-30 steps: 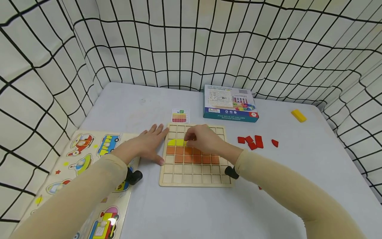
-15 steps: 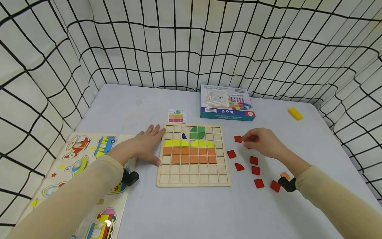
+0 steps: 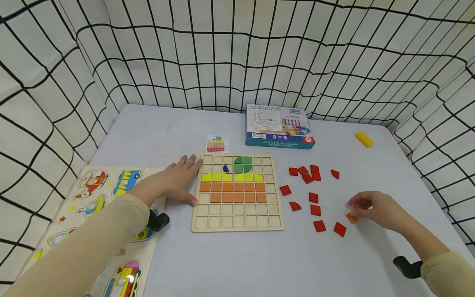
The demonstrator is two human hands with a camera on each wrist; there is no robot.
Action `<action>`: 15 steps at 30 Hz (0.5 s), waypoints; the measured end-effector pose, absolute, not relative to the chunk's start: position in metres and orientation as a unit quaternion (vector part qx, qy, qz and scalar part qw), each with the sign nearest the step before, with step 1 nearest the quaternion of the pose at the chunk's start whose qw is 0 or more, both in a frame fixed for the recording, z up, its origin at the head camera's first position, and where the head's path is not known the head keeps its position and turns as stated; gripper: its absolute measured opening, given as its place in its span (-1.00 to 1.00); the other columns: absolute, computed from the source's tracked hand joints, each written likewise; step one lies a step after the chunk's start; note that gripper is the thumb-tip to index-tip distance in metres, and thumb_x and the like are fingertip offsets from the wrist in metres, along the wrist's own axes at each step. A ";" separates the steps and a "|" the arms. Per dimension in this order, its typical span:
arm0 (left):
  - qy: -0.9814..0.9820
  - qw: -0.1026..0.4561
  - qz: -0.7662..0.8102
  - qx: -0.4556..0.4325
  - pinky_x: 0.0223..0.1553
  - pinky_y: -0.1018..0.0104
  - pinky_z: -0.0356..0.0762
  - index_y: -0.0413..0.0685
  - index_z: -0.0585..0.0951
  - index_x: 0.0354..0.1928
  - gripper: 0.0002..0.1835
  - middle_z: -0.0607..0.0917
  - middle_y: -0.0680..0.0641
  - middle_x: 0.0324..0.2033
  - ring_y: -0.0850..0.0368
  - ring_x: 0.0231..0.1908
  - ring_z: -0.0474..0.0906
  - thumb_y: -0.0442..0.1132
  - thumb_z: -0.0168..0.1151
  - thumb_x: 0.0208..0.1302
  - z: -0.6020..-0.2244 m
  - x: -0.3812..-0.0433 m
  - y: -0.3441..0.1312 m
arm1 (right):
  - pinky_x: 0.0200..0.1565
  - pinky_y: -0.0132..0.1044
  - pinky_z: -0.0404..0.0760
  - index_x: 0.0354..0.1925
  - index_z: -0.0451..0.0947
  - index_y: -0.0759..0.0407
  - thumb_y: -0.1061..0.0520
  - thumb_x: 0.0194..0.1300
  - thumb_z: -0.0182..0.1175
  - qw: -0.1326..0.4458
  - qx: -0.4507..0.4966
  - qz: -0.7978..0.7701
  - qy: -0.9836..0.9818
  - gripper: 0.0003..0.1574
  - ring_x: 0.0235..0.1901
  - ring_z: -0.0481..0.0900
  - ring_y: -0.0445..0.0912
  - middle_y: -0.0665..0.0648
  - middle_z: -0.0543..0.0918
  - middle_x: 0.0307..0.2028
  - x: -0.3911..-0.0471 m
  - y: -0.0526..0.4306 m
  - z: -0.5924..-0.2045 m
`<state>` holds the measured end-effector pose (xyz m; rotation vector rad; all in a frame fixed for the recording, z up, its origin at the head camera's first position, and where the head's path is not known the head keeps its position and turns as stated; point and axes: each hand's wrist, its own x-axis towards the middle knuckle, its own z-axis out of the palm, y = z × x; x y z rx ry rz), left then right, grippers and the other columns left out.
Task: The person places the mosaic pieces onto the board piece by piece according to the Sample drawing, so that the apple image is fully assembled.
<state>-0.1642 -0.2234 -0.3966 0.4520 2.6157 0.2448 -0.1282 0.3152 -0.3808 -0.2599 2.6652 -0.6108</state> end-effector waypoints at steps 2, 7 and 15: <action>0.954 0.234 0.090 0.166 0.51 -0.43 -0.08 -0.27 -0.09 0.62 0.37 -0.14 -0.41 0.60 -0.46 0.58 -0.27 0.20 0.57 0.01 -0.396 -0.164 -0.224 | -0.31 -0.45 0.58 -0.02 0.68 0.15 0.14 0.25 0.44 0.203 -0.104 -0.219 0.949 -0.67 -0.25 0.50 -0.24 0.02 0.68 -0.19 -0.124 0.321 -0.386; 0.953 0.232 0.094 0.169 0.50 -0.44 -0.08 -0.28 -0.08 0.62 0.36 -0.13 -0.42 0.60 -0.47 0.58 -0.26 0.19 0.57 0.01 -0.394 -0.164 -0.224 | -0.27 -0.47 0.63 -0.01 0.68 0.12 0.24 0.22 0.44 0.193 -0.126 -0.232 0.945 -0.65 -0.24 0.50 -0.31 0.07 0.69 -0.09 -0.118 0.327 -0.395; 0.953 0.232 0.097 0.170 0.50 -0.44 -0.09 -0.29 -0.07 0.62 0.36 -0.12 -0.42 0.60 -0.46 0.58 -0.27 0.19 0.58 0.01 -0.395 -0.163 -0.224 | -0.31 -0.47 0.58 -0.17 0.60 0.07 0.21 0.19 0.47 0.158 -0.125 -0.217 0.955 -0.73 -0.30 0.49 -0.28 -0.04 0.65 -0.27 -0.117 0.326 -0.400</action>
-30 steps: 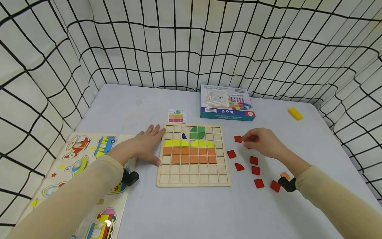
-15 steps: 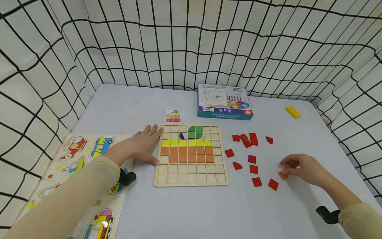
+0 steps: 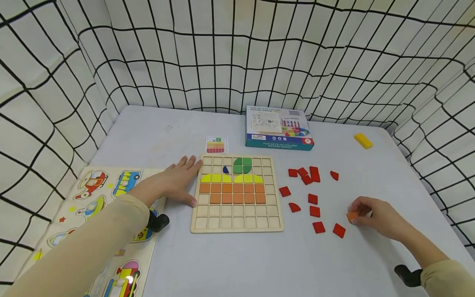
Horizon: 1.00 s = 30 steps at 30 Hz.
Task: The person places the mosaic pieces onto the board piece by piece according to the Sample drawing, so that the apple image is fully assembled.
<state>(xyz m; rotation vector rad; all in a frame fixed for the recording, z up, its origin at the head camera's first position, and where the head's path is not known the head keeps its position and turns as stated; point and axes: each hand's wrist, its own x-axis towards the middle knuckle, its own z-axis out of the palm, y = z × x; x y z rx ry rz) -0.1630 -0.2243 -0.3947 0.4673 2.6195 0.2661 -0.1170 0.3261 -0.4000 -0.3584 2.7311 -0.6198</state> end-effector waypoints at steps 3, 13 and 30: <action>0.953 0.231 0.099 0.170 0.50 -0.45 -0.09 -0.29 -0.07 0.61 0.36 -0.12 -0.42 0.60 -0.47 0.58 -0.27 0.18 0.58 0.00 -0.394 -0.162 -0.225 | -0.34 -0.48 0.57 -0.20 0.58 0.09 0.21 0.20 0.46 0.147 -0.120 -0.216 0.958 -0.75 -0.33 0.47 -0.27 -0.03 0.63 -0.31 -0.118 0.323 -0.399; 0.952 0.237 0.101 0.167 0.51 -0.43 -0.10 -0.28 -0.08 0.62 0.35 -0.13 -0.41 0.60 -0.46 0.59 -0.28 0.19 0.57 0.03 -0.393 -0.160 -0.226 | -0.31 -0.45 0.64 -0.18 0.60 0.18 0.09 0.28 0.44 0.139 -0.126 -0.292 0.938 -0.74 -0.24 0.57 -0.08 0.06 0.67 -0.29 -0.144 0.266 -0.381; 0.951 0.241 0.102 0.163 0.52 -0.41 -0.12 -0.25 -0.11 0.63 0.35 -0.15 -0.38 0.61 -0.43 0.59 -0.31 0.19 0.56 0.05 -0.392 -0.161 -0.226 | -0.18 -0.37 0.58 -0.26 0.69 0.05 0.06 0.28 0.45 0.216 -0.216 -0.297 0.905 -0.86 -0.21 0.56 -0.08 0.02 0.67 -0.33 -0.179 0.071 -0.377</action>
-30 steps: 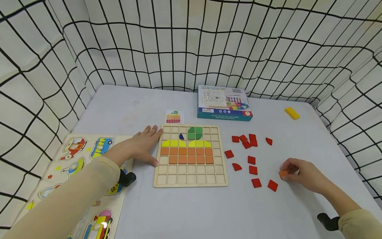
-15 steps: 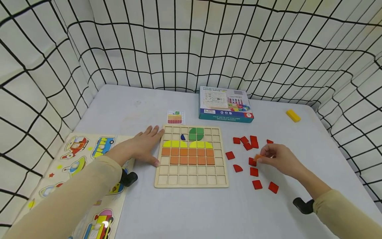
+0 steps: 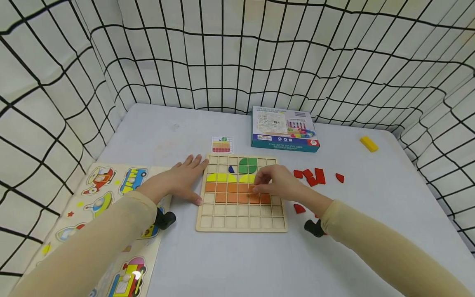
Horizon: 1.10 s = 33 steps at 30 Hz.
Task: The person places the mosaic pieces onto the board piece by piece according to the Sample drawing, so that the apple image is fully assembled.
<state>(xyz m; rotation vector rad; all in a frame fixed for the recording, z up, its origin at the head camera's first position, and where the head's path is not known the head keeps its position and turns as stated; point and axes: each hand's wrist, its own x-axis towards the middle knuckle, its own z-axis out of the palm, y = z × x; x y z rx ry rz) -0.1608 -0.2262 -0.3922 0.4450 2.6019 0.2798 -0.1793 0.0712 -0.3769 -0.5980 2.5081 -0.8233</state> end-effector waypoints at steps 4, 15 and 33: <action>0.950 0.246 0.102 0.162 0.53 -0.41 -0.13 -0.23 -0.12 0.63 0.35 -0.17 -0.37 0.61 -0.43 0.59 -0.32 0.20 0.55 0.06 -0.391 -0.161 -0.226 | -0.18 -0.40 0.56 -0.27 0.70 0.06 0.08 0.29 0.44 0.221 -0.255 -0.298 0.893 -0.89 -0.25 0.53 -0.11 0.01 0.65 -0.35 -0.179 0.032 -0.377; 0.949 0.245 0.102 0.172 0.52 -0.42 -0.08 -0.24 -0.11 0.63 0.35 -0.16 -0.39 0.61 -0.43 0.59 -0.30 0.21 0.54 0.06 -0.391 -0.162 -0.228 | -0.25 -0.47 0.51 -0.26 0.73 0.07 0.11 0.35 0.38 0.243 -0.327 -0.282 0.868 -0.94 -0.33 0.53 -0.17 -0.04 0.69 -0.41 -0.174 -0.026 -0.381; 0.949 0.248 0.103 0.164 0.53 -0.40 -0.10 -0.22 -0.11 0.63 0.35 -0.15 -0.37 0.61 -0.41 0.60 -0.30 0.19 0.55 0.06 -0.390 -0.162 -0.227 | -0.27 -0.43 0.55 -0.26 0.76 0.13 0.12 0.37 0.37 0.220 -0.352 -0.186 0.890 -0.89 -0.40 0.55 -0.19 -0.03 0.69 -0.44 -0.169 -0.044 -0.383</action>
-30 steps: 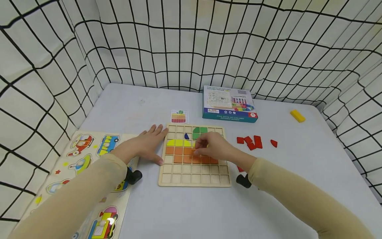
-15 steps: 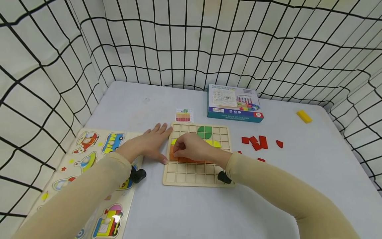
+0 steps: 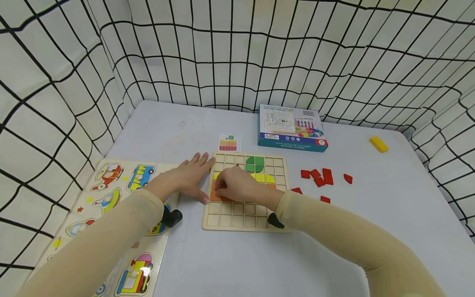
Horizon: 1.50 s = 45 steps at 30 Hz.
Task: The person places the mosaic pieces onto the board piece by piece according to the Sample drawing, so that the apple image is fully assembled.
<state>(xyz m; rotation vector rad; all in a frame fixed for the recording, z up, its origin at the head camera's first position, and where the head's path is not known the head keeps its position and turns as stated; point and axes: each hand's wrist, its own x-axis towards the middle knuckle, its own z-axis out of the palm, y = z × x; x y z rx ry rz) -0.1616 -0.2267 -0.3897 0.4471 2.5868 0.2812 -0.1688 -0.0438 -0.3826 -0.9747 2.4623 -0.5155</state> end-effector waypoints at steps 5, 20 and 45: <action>0.949 0.249 0.104 0.162 0.53 -0.40 -0.11 -0.22 -0.11 0.63 0.34 -0.15 -0.37 0.62 -0.41 0.60 -0.30 0.17 0.56 0.06 -0.390 -0.161 -0.227 | -0.27 -0.45 0.57 -0.27 0.75 0.09 0.10 0.38 0.35 0.219 -0.352 -0.168 0.894 -0.90 -0.41 0.56 -0.19 -0.05 0.70 -0.43 -0.168 -0.046 -0.383; 0.951 0.236 0.102 0.174 0.51 -0.43 -0.05 -0.25 -0.09 0.63 0.35 -0.14 -0.40 0.60 -0.43 0.59 -0.27 0.18 0.57 0.04 -0.394 -0.163 -0.228 | -0.35 -0.49 0.45 -0.40 0.64 0.03 0.08 0.29 0.45 0.217 -0.379 -0.180 0.881 -0.83 -0.43 0.49 -0.24 -0.09 0.61 -0.49 -0.164 -0.046 -0.388; 0.953 0.241 0.090 0.160 0.52 -0.43 -0.11 -0.27 -0.11 0.62 0.39 -0.16 -0.40 0.60 -0.45 0.59 -0.30 0.21 0.57 0.02 -0.395 -0.164 -0.224 | -0.24 -0.33 0.66 -0.05 0.67 0.20 0.14 0.39 0.34 0.144 -0.151 -0.271 0.940 -0.79 -0.16 0.60 0.02 0.16 0.71 -0.20 -0.207 0.154 -0.365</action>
